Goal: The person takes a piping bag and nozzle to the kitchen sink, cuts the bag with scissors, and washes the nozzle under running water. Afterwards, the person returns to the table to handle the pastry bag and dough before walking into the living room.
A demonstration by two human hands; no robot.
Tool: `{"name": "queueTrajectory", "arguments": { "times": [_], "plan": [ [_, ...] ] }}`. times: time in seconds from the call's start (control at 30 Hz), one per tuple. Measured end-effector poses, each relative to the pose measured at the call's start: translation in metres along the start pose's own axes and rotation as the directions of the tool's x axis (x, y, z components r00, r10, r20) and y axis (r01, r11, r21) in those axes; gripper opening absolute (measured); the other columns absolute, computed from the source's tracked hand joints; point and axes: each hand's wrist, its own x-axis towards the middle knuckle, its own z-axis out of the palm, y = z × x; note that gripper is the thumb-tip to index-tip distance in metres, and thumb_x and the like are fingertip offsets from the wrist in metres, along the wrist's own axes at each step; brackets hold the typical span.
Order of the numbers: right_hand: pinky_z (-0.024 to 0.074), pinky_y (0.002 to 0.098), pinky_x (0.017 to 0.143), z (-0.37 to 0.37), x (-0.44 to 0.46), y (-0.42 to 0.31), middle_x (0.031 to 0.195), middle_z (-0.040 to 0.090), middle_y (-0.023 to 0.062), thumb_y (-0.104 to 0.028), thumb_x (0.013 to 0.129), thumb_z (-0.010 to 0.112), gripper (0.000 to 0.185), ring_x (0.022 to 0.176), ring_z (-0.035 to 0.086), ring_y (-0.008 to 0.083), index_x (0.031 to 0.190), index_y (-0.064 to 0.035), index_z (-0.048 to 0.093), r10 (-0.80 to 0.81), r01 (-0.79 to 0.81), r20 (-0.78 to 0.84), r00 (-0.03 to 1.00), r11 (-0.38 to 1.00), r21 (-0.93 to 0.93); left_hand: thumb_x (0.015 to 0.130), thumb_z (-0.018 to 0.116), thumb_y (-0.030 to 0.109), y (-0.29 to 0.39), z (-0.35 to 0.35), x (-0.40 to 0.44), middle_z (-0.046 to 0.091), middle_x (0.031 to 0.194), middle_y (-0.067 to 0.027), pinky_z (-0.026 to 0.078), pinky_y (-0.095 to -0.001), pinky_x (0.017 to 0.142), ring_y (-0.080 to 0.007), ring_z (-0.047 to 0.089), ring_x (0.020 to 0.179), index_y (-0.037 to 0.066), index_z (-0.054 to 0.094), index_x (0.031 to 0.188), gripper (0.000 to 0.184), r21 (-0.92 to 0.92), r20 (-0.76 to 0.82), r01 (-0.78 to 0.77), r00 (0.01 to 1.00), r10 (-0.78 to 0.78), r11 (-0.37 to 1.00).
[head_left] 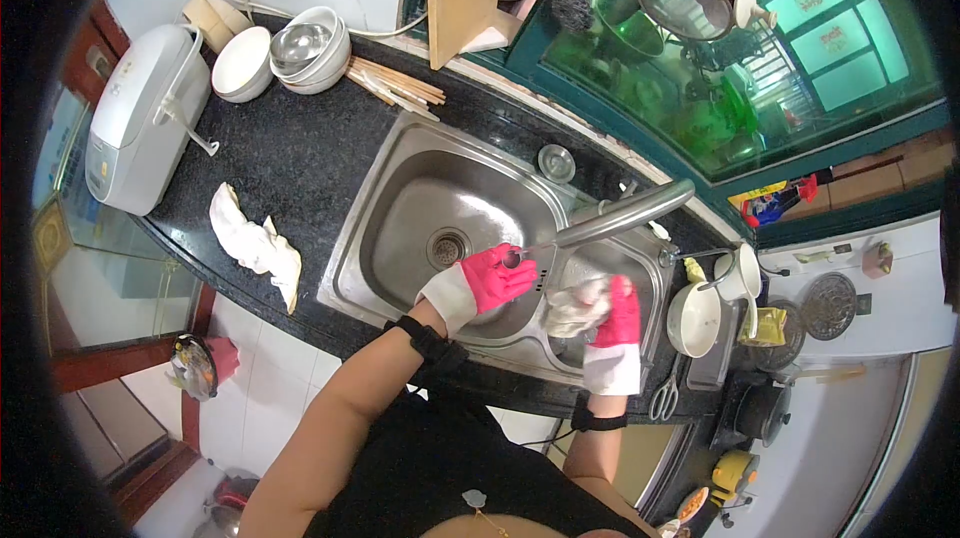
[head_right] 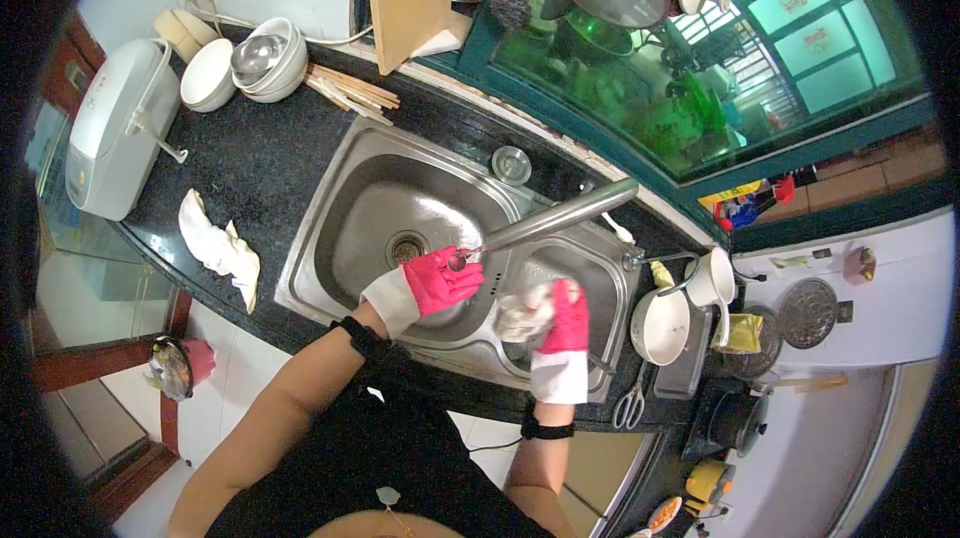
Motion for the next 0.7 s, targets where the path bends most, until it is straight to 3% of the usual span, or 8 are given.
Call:
{"name": "queueTrajectory", "arguments": {
  "times": [0.13, 0.17, 0.23, 0.3, 0.4, 0.53, 0.6, 0.7],
  "plan": [
    [0.047, 0.0231, 0.055, 0.055, -0.004, 0.02, 0.08, 0.06, 0.002, -0.009, 0.081, 0.068, 0.022, 0.066, 0.058, 0.0099, 0.098, -0.0057, 0.054, 0.06, -0.015, 0.216, 0.974, 0.979, -0.205, 0.088, 0.057, 0.025, 0.004, -0.001, -0.011, 0.051, 0.122, -0.0193, 0.035, -0.0424, 0.103, -0.0293, 0.044, 0.12, 0.004, 0.053, 0.109, 0.03, -0.005, 0.023, 0.037, 0.999, -0.037, 0.999],
    [0.0468, 0.0227, 0.055, 0.065, -0.007, 0.019, 0.079, 0.06, 0.0018, -0.009, 0.082, 0.068, 0.021, 0.066, 0.058, 0.0095, 0.097, -0.0048, 0.054, 0.131, -0.09, 0.243, 0.961, 0.981, -0.172, 0.087, 0.056, 0.024, 0.006, -0.002, -0.012, 0.053, 0.119, -0.0166, 0.036, -0.0404, 0.101, -0.0279, 0.047, 0.116, 0.006, 0.054, 0.109, 0.028, 0.456, 0.116, -0.229, 0.973, 0.198, 0.86],
    [0.0468, 0.0227, 0.056, 0.073, -0.006, 0.026, 0.079, 0.061, 0.0034, -0.009, 0.083, 0.066, 0.021, 0.065, 0.057, 0.0096, 0.1, -0.0017, 0.055, 0.194, -0.152, 0.275, 0.942, 0.974, -0.166, 0.085, 0.056, 0.021, 0.007, -0.005, -0.016, 0.057, 0.113, -0.0111, 0.039, -0.0363, 0.097, -0.025, 0.052, 0.109, 0.01, 0.056, 0.107, 0.025, 0.846, 0.515, -0.528, 0.771, 0.374, -0.076],
    [0.0468, 0.0234, 0.055, 0.075, -0.003, 0.039, 0.079, 0.062, 0.0036, -0.009, 0.084, 0.066, 0.023, 0.064, 0.057, 0.0099, 0.104, -0.0015, 0.056, 0.161, -0.135, 0.31, 0.937, 0.985, -0.106, 0.083, 0.055, 0.018, 0.008, 0.002, -0.023, 0.061, 0.107, -0.0057, 0.042, -0.0322, 0.094, -0.0221, 0.056, 0.102, 0.014, 0.058, 0.106, 0.024, 0.267, 0.807, -0.277, 0.588, 0.057, -0.923],
    [0.047, 0.0243, 0.054, 0.073, -0.001, 0.056, 0.081, 0.062, 0.004, -0.008, 0.085, 0.064, 0.027, 0.064, 0.056, 0.0102, 0.11, -0.0016, 0.057, 0.075, -0.032, 0.369, 0.927, 0.992, -0.121, 0.086, 0.049, 0.021, 0.017, 0.047, -0.032, 0.061, 0.107, -0.0074, 0.045, -0.0318, 0.084, -0.0211, 0.058, 0.097, 0.011, 0.057, 0.102, 0.021, 0.384, 0.611, -0.333, 0.791, -0.034, -0.861],
    [0.0474, 0.024, 0.058, 0.066, -0.006, 0.056, 0.085, 0.063, 0.0041, -0.007, 0.086, 0.061, 0.026, 0.066, 0.057, 0.0097, 0.111, -0.0025, 0.058, 0.145, -0.074, 0.45, 0.881, 0.982, -0.172, 0.084, 0.053, 0.018, 0.014, 0.03, -0.05, 0.061, 0.099, -0.0072, 0.042, -0.0326, 0.093, -0.0212, 0.057, 0.097, 0.013, 0.058, 0.101, 0.018, 0.105, 0.74, -0.167, 0.672, -0.035, -0.98],
    [0.0467, 0.022, 0.062, 0.074, -0.014, 0.045, 0.089, 0.064, 0.0021, -0.008, 0.085, 0.062, 0.023, 0.07, 0.056, 0.0072, 0.107, -0.0023, 0.06, 0.152, -0.098, 0.423, 0.893, 0.984, -0.146, 0.084, 0.054, 0.02, 0.017, 0.021, -0.044, 0.062, 0.102, -0.0081, 0.041, -0.0336, 0.095, -0.0204, 0.057, 0.099, 0.012, 0.056, 0.104, 0.021, 0.466, 0.635, -0.285, 0.767, 0.093, -0.838],
    [0.0471, 0.0238, 0.057, 0.074, -0.012, 0.046, 0.085, 0.064, 0.0034, -0.009, 0.086, 0.062, 0.02, 0.064, 0.056, 0.0092, 0.105, -0.0023, 0.06, 0.197, -0.145, 0.386, 0.901, 0.976, -0.161, 0.087, 0.054, 0.022, 0.019, 0.048, -0.049, 0.061, 0.107, -0.0072, 0.04, -0.0338, 0.096, -0.0205, 0.057, 0.102, 0.01, 0.054, 0.109, 0.025, 0.504, 0.741, -0.568, 0.672, -0.012, -0.651]
  ]
}}
